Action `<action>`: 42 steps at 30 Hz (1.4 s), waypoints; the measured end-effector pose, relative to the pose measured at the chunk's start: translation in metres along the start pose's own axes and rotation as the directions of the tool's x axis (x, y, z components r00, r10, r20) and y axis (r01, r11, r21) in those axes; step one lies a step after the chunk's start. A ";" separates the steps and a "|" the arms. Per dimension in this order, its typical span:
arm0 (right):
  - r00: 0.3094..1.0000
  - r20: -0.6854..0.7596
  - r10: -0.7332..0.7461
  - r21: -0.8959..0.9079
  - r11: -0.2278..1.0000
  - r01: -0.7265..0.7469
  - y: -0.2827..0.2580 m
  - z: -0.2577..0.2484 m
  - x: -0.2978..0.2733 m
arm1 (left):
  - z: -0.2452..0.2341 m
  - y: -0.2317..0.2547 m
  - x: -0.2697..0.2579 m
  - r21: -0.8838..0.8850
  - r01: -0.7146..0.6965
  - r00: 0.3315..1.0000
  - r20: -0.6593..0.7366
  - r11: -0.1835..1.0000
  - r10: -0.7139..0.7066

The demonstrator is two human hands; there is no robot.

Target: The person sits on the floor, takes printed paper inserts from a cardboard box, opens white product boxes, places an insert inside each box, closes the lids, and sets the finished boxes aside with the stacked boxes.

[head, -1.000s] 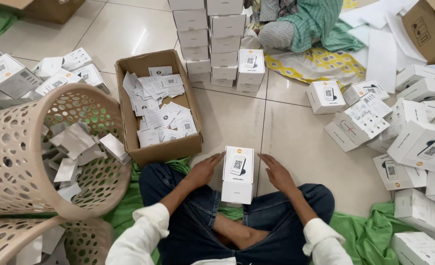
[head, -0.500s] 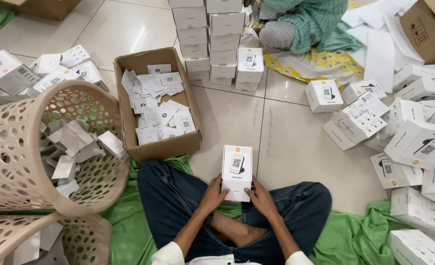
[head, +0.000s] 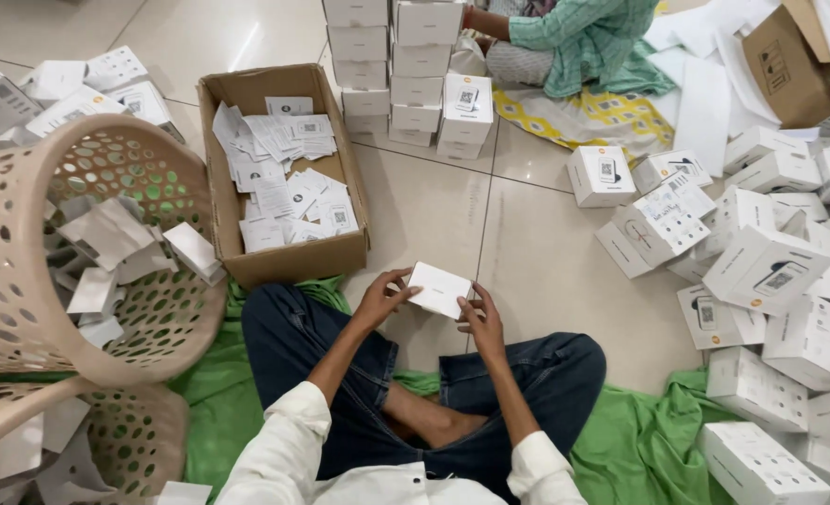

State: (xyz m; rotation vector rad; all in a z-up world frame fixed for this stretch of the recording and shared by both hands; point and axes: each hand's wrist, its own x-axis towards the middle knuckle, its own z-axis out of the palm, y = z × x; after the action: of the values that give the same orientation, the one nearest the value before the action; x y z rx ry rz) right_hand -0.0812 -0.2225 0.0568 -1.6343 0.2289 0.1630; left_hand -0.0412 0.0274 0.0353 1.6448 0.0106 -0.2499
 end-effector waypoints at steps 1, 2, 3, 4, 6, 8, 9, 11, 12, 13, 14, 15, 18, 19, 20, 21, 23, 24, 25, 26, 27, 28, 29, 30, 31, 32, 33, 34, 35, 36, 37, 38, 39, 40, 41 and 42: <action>1.000 0.009 -0.003 0.009 1.000 0.003 0.007 -0.004 -0.009 | -0.005 -0.006 -0.012 0.010 0.000 1.000 -0.009 1.000 0.000; 0.986 0.044 0.162 0.139 0.976 -0.166 0.013 -0.007 -0.016 | -0.011 -0.011 -0.022 -0.009 -0.022 0.998 0.058 1.000 0.023; 0.943 0.100 0.317 0.256 0.908 -0.332 0.020 -0.010 -0.022 | -0.017 -0.016 -0.031 -0.028 -0.042 0.991 0.125 0.999 0.045; 0.941 0.116 0.319 0.252 0.906 -0.339 0.027 -0.008 -0.028 | -0.014 -0.040 -0.037 -0.024 -0.036 0.993 0.109 0.999 0.039; 0.939 0.103 0.327 0.094 0.937 -0.337 0.042 -0.003 -0.044 | -0.008 -0.091 -0.054 0.312 -0.190 0.967 0.225 0.931 0.122; 0.965 0.084 0.247 0.061 0.966 -0.253 0.049 0.002 -0.038 | 0.011 -0.065 -0.067 0.345 -0.145 0.986 0.126 0.927 0.108; 0.987 0.044 0.154 0.037 0.987 -0.155 0.053 0.004 -0.035 | 0.021 -0.052 -0.072 0.374 -0.117 0.993 0.050 0.920 0.106; 0.979 0.023 0.203 0.044 0.978 -0.204 0.015 0.004 -0.046 | 0.027 -0.013 -0.087 0.316 -0.073 0.997 -0.011 0.946 0.081; 0.969 -0.035 0.244 0.074 0.968 -0.242 -0.004 0.003 -0.053 | 0.031 0.009 -0.092 0.265 -0.057 0.997 -0.031 0.963 0.067; 0.968 -0.026 0.248 0.072 0.967 -0.245 -0.020 0.005 -0.052 | 0.028 0.014 -0.094 0.266 -0.050 0.997 -0.039 0.963 0.063; 0.976 0.003 0.220 0.115 0.969 -0.218 -0.034 0.004 -0.056 | 0.029 0.018 -0.097 0.228 -0.065 0.996 -0.039 0.971 0.076; 0.982 0.030 0.189 0.158 0.969 -0.191 -0.048 0.002 -0.059 | 0.030 0.022 -0.098 0.190 -0.079 0.995 -0.041 0.979 0.088; 0.991 0.048 0.128 0.083 0.988 -0.132 -0.077 -0.003 -0.050 | 0.025 0.042 -0.086 0.169 -0.142 0.988 -0.041 0.975 0.151; 0.991 0.023 0.131 0.097 0.986 -0.133 -0.078 -0.006 -0.034 | 0.024 0.051 -0.073 0.174 -0.147 0.988 -0.013 0.974 0.151; 0.996 0.008 0.088 0.084 0.993 -0.088 -0.079 -0.011 -0.017 | 0.023 0.060 -0.057 0.170 -0.172 0.984 -0.011 0.970 0.176; 0.999 -0.008 0.044 0.069 0.997 -0.044 -0.080 -0.016 0.002 | 0.024 0.068 -0.041 0.165 -0.197 0.980 -0.009 0.967 0.201; 0.998 -0.066 0.017 0.049 0.999 -0.014 -0.087 -0.025 0.061 | 0.025 0.087 0.016 0.176 -0.211 0.977 0.012 0.962 0.212; 0.995 -0.097 -0.014 0.020 1.000 0.016 -0.092 -0.030 0.095 | 0.026 0.097 0.048 0.187 -0.220 0.975 0.004 0.958 0.223; 0.994 -0.109 -0.019 0.026 0.999 0.022 -0.103 -0.034 0.126 | 0.029 0.100 0.086 0.191 -0.229 0.973 0.016 0.955 0.230; 0.991 -0.108 -0.074 0.030 0.996 0.078 -0.116 -0.035 0.161 | 0.029 0.104 0.126 0.203 -0.266 0.962 -0.005 0.942 0.273; 0.986 -0.108 -0.129 0.034 0.990 0.134 -0.129 -0.036 0.197 | 0.029 0.109 0.167 0.215 -0.303 0.949 -0.025 0.928 0.315; 0.984 -0.111 -0.140 0.036 0.989 0.145 -0.142 -0.036 0.231 | 0.030 0.115 0.208 0.218 -0.314 0.945 -0.023 0.924 0.327; 0.979 -0.128 -0.160 0.035 0.986 0.166 -0.154 -0.035 0.265 | 0.030 0.122 0.248 0.190 -0.333 0.935 -0.060 0.924 0.350; 0.974 -0.143 -0.175 0.033 0.983 0.181 -0.165 -0.034 0.296 | 0.031 0.127 0.286 0.162 -0.348 0.925 -0.099 0.923 0.366; 0.973 -0.144 -0.181 0.033 0.982 0.188 -0.169 -0.033 0.323 | 0.032 0.121 0.315 0.163 -0.354 0.923 -0.098 0.921 0.372; 0.965 -0.131 -0.225 0.018 0.973 0.229 -0.174 -0.031 0.350 | 0.031 0.115 0.343 0.139 -0.372 0.907 -0.156 0.918 0.392; 0.956 -0.118 -0.268 0.004 0.963 0.270 -0.178 -0.028 0.375 | 0.030 0.109 0.370 0.116 -0.392 0.888 -0.214 0.913 0.408; 0.955 -0.114 -0.273 0.004 0.961 0.276 -0.165 -0.028 0.397 | 0.029 0.109 0.375 0.118 -0.396 0.885 -0.217 0.911 0.412; 0.923 -0.039 -0.384 -0.029 0.923 0.383 -0.152 -0.027 0.417 | 0.029 0.109 0.379 0.125 -0.397 0.875 -0.247 0.909 0.416; 0.876 0.042 -0.481 -0.054 0.874 0.482 -0.137 -0.025 0.434 | 0.028 0.106 0.378 0.131 -0.393 0.866 -0.280 0.910 0.415; 0.876 0.049 -0.480 -0.053 0.874 0.482 -0.121 -0.023 0.428 | 0.030 0.098 0.357 0.132 -0.391 0.865 -0.286 0.911 0.413; 0.860 0.037 -0.509 -0.050 0.859 0.510 -0.104 -0.021 0.420 | 0.033 0.090 0.334 0.139 -0.348 0.885 -0.277 0.927 0.373; 0.843 0.025 -0.537 -0.047 0.842 0.538 -0.087 -0.020 0.411 | 0.038 0.081 0.311 0.146 -0.303 0.904 -0.268 0.942 0.333; 0.850 0.016 -0.527 -0.050 0.849 0.527 -0.075 -0.019 0.380 | 0.041 0.062 0.281 0.143 -0.295 0.911 -0.257 0.945 0.323; 0.915 0.008 -0.403 -0.134 0.906 0.400 -0.063 -0.018 0.349 | 0.045 0.044 0.250 0.156 -0.244 0.949 -0.165 0.957 0.269; 0.962 -0.027 -0.272 -0.215 0.941 0.260 -0.052 -0.023 0.315 | 0.053 0.028 0.220 0.173 -0.200 0.976 -0.053 0.964 0.212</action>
State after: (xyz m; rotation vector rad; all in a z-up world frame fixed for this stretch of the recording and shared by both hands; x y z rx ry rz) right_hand 0.2363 -0.2580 0.0324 -1.8638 0.0313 -0.0695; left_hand 0.1700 -0.0586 0.0224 1.8059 -0.1309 -0.0329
